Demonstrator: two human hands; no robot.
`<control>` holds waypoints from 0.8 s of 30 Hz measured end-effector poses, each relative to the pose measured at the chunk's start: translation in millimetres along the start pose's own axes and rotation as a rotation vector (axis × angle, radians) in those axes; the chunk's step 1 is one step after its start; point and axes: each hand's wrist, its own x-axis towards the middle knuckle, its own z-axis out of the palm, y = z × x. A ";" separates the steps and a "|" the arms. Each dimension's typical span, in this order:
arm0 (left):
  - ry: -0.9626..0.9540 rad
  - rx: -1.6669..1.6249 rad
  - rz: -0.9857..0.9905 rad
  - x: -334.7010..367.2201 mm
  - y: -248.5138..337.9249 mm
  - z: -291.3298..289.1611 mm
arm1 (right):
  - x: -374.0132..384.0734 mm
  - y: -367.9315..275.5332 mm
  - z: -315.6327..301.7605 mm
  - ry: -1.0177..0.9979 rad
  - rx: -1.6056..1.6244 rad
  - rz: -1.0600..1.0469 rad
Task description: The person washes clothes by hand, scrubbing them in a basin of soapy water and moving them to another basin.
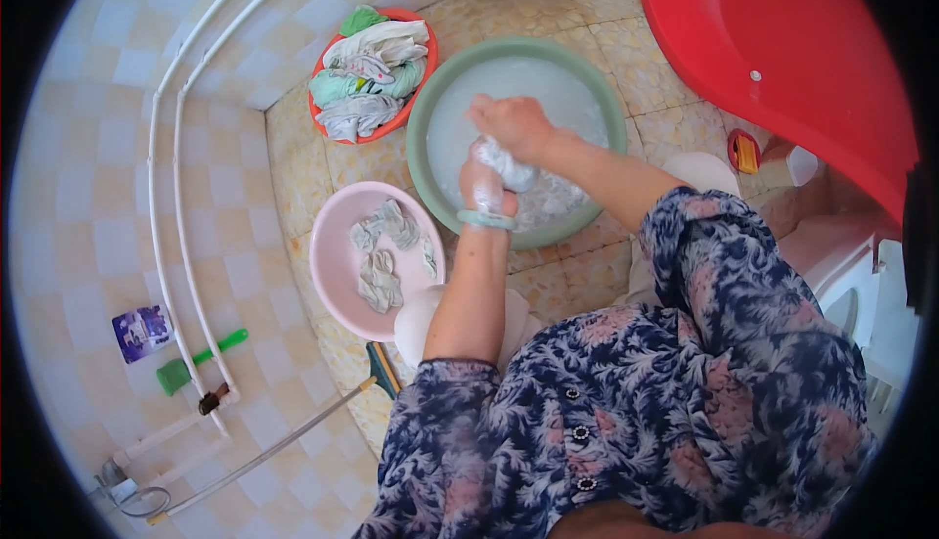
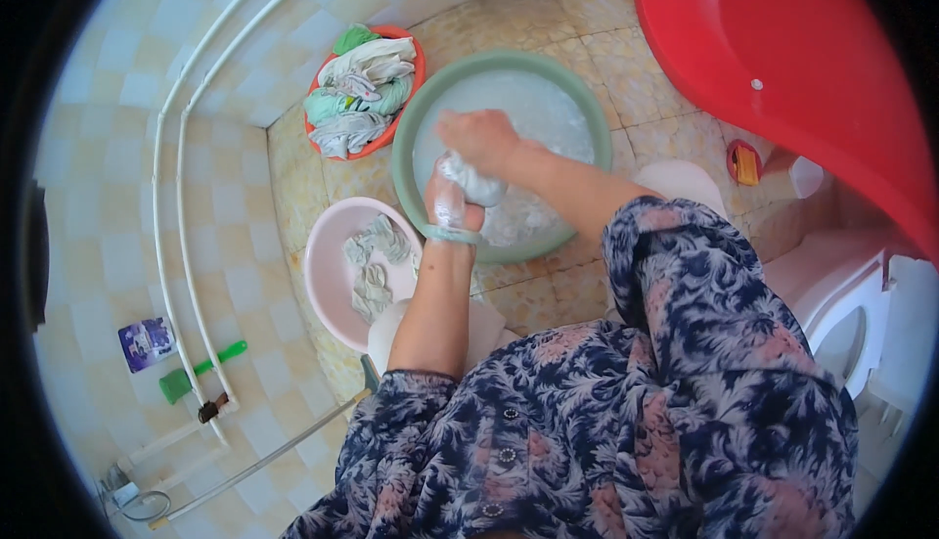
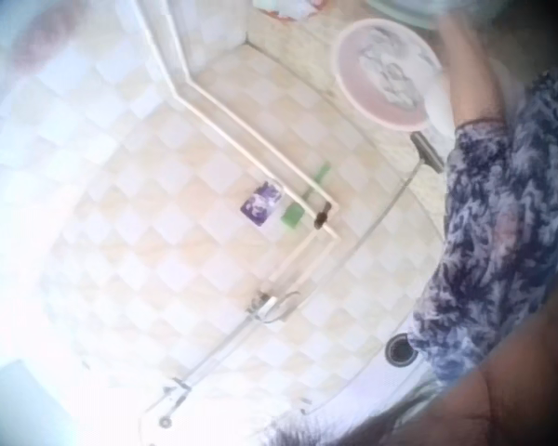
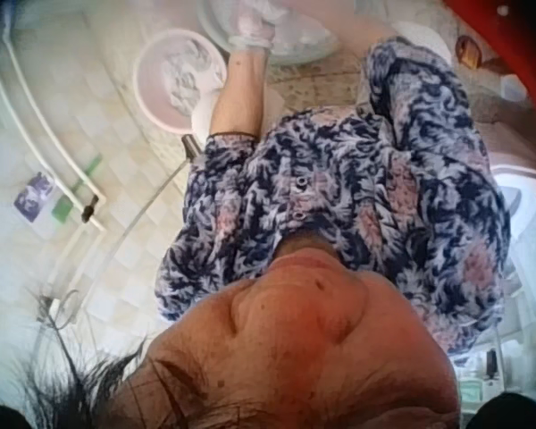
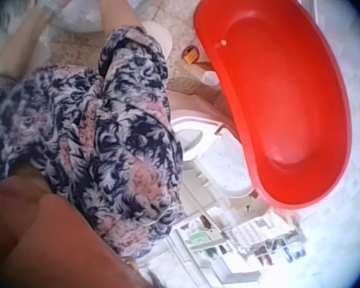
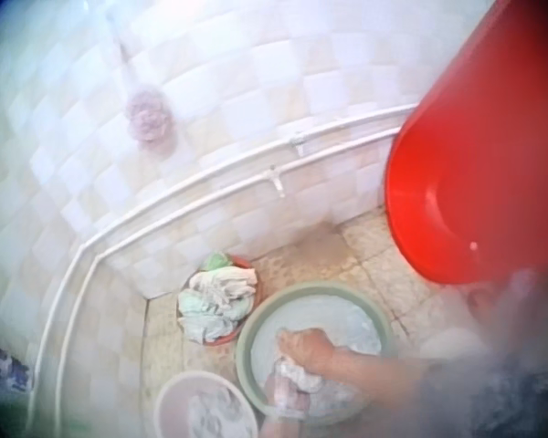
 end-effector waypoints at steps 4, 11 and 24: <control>0.020 -0.151 0.073 -4.1 10.7 -3.7 | -5.4 -27.5 -0.3 0.087 0.132 0.108; -0.008 -0.180 -0.102 -8.9 5.7 7.2 | -2.7 -11.4 -14.9 0.083 0.087 0.039; -0.051 -0.034 -0.008 -8.8 8.6 6.6 | 12.1 -3.4 -13.8 0.094 0.076 0.235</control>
